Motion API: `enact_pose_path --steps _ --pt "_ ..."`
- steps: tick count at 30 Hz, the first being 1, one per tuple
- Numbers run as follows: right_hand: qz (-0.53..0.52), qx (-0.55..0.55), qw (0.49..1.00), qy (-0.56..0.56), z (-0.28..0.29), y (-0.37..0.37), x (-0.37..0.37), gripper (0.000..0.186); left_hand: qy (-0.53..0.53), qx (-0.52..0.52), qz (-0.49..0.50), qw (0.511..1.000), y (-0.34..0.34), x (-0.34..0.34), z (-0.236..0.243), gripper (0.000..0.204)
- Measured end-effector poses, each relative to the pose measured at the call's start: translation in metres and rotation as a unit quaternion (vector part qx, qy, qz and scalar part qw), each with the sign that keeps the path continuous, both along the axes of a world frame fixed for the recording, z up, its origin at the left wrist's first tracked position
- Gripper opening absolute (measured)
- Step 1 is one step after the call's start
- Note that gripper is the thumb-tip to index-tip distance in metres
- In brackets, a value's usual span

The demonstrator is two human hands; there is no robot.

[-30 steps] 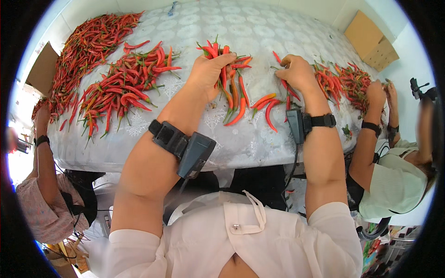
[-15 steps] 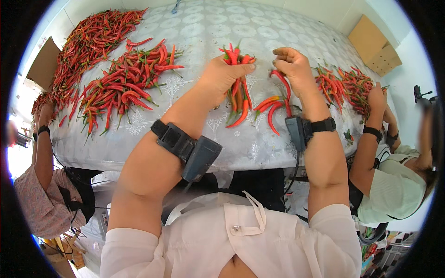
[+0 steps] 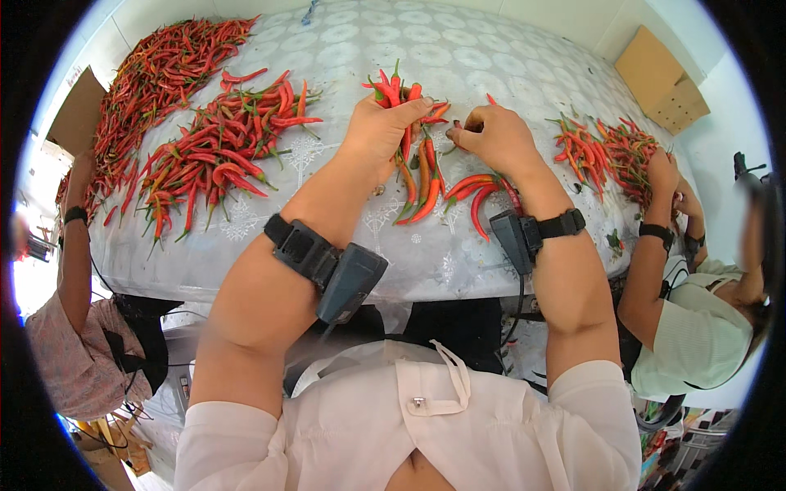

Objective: The person sorts red chili peppers on a table, picking them up one by one and placing them into piles. The person also removes stems from some peppers and discards them.

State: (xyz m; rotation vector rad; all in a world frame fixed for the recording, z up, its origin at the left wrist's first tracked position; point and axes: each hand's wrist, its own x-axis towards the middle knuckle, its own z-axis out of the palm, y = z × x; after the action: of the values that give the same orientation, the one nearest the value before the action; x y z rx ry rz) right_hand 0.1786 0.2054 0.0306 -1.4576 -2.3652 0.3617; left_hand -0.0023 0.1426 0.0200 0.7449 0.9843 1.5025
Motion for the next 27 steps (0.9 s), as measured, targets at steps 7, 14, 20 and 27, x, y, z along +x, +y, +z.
enact_pose_path --steps 7,14,20,27 --pt "-0.005 -0.02 0.999 -0.024 -0.004 -0.001 -0.002 0.031 -0.006 0.002 0.001 1.0 -0.002 0.001 0.002 0.016" --pt "0.085 -0.039 0.944 0.317 -0.009 0.0 0.001 0.025 0.008 0.002 -0.039 0.999 -0.006 0.004 0.008 0.02" --pt "0.154 -0.103 0.915 0.358 -0.008 -0.005 -0.001 0.024 0.05 -0.009 -0.094 0.994 -0.006 0.007 0.006 0.025" --pt "0.164 -0.129 0.903 0.376 -0.006 -0.008 -0.004 0.026 0.076 0.025 -0.067 0.994 -0.002 0.006 0.0 0.02"
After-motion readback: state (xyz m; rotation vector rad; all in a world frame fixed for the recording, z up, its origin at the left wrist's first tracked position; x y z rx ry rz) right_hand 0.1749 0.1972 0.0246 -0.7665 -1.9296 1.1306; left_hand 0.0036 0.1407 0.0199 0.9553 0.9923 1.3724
